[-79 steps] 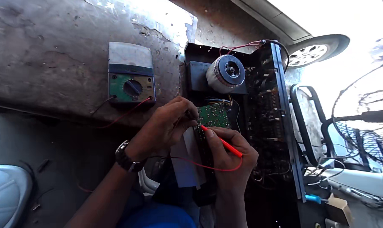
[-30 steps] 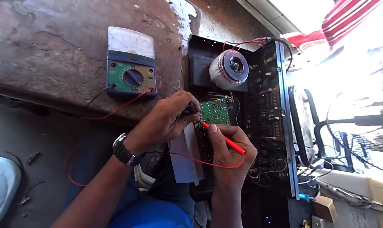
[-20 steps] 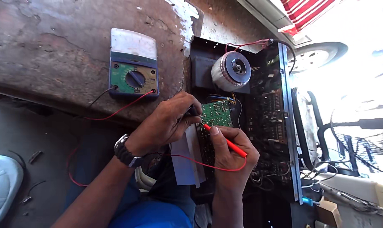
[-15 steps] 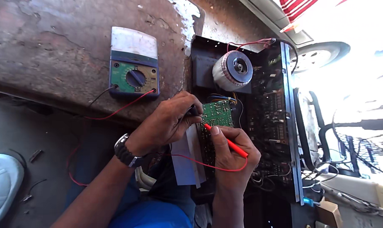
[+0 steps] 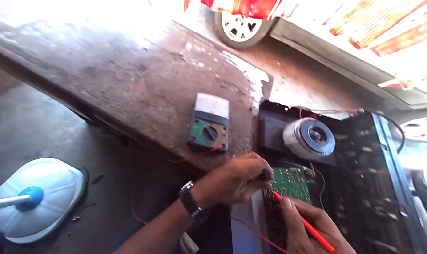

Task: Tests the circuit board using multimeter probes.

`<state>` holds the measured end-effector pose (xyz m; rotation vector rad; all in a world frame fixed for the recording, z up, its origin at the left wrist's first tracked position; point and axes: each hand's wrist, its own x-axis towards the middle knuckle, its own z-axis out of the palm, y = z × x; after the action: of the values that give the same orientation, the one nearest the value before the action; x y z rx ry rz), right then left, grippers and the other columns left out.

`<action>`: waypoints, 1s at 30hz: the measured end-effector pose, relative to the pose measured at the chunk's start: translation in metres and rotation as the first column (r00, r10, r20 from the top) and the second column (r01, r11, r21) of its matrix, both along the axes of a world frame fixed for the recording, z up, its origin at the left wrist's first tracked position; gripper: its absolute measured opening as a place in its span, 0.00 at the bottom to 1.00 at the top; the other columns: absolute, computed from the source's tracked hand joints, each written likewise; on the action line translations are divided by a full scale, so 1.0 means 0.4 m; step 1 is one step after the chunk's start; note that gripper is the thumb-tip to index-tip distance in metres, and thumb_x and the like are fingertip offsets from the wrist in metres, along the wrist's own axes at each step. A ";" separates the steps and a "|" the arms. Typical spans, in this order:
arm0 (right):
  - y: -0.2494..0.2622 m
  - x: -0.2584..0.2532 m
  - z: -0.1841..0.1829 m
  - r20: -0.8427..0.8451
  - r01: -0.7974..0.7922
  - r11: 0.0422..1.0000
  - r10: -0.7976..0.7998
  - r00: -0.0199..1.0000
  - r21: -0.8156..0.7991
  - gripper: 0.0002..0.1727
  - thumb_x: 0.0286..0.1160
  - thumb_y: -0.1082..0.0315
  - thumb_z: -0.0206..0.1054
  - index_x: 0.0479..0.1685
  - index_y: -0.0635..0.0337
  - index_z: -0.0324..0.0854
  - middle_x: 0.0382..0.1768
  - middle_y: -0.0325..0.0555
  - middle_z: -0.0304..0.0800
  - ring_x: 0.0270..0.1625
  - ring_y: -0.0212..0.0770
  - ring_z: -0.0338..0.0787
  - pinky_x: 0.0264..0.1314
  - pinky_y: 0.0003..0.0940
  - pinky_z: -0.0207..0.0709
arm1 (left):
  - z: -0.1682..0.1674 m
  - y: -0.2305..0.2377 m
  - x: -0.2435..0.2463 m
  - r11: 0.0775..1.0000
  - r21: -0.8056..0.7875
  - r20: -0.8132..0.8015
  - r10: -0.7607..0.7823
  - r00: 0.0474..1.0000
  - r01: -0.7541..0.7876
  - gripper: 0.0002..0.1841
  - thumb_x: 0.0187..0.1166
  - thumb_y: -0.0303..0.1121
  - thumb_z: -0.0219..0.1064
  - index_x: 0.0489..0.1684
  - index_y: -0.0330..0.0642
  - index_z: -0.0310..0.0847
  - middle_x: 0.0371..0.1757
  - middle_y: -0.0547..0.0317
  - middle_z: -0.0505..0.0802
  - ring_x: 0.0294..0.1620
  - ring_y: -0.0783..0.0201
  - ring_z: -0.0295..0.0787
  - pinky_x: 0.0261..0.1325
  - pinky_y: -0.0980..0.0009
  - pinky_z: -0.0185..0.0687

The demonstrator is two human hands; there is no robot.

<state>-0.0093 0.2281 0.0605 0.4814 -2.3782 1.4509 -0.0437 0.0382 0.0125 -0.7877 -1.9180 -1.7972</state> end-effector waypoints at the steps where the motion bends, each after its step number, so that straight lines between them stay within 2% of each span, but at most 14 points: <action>1: 0.001 -0.001 -0.002 0.008 -0.003 1.000 0.003 1.000 -0.014 0.02 0.74 0.77 0.69 0.37 0.62 0.86 0.35 0.32 0.94 0.37 0.22 0.91 0.43 0.17 0.87 | 0.000 0.000 -0.002 1.000 0.000 -0.012 0.003 1.000 -0.003 0.08 0.83 0.27 0.67 0.47 0.29 0.85 0.49 0.45 0.91 0.60 0.55 0.87 0.69 0.62 0.81; 10: 0.008 -0.005 -0.012 0.022 -0.038 0.995 0.040 0.999 -0.093 0.02 0.75 0.77 0.69 0.37 0.65 0.87 0.35 0.35 0.94 0.37 0.25 0.93 0.44 0.21 0.89 | -0.003 0.001 -0.003 1.000 -0.005 -0.033 -0.009 0.999 0.008 0.07 0.82 0.25 0.68 0.48 0.29 0.84 0.49 0.45 0.90 0.58 0.55 0.87 0.68 0.64 0.81; 19: 0.009 0.001 -0.009 0.029 0.023 0.999 -0.022 0.999 -0.026 0.01 0.74 0.76 0.70 0.37 0.65 0.86 0.37 0.36 0.94 0.38 0.25 0.92 0.44 0.19 0.88 | -0.004 0.002 -0.005 1.000 -0.012 -0.030 -0.010 0.999 0.010 0.07 0.83 0.27 0.67 0.47 0.29 0.84 0.49 0.45 0.90 0.58 0.56 0.87 0.66 0.65 0.82; 23: 0.010 -0.001 -0.013 -0.020 0.041 0.998 -0.042 0.999 -0.039 0.02 0.72 0.74 0.72 0.36 0.64 0.88 0.35 0.38 0.94 0.38 0.26 0.92 0.42 0.17 0.88 | -0.009 0.007 -0.001 0.999 -0.037 0.006 0.006 1.000 -0.005 0.06 0.81 0.25 0.69 0.45 0.30 0.86 0.49 0.50 0.91 0.54 0.62 0.89 0.60 0.68 0.87; 30: 0.010 0.003 -0.008 0.009 0.064 0.995 -0.064 0.998 -0.071 0.02 0.71 0.75 0.72 0.34 0.65 0.88 0.33 0.41 0.94 0.34 0.27 0.91 0.35 0.17 0.85 | -0.001 0.004 0.008 0.999 -0.042 0.030 0.019 0.999 -0.018 0.05 0.77 0.23 0.71 0.45 0.32 0.85 0.50 0.52 0.90 0.54 0.62 0.89 0.60 0.66 0.89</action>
<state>-0.0081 0.2320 0.0574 0.3794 -2.3163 1.5050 -0.0404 0.0398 0.0121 -0.7586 -1.9819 -1.7727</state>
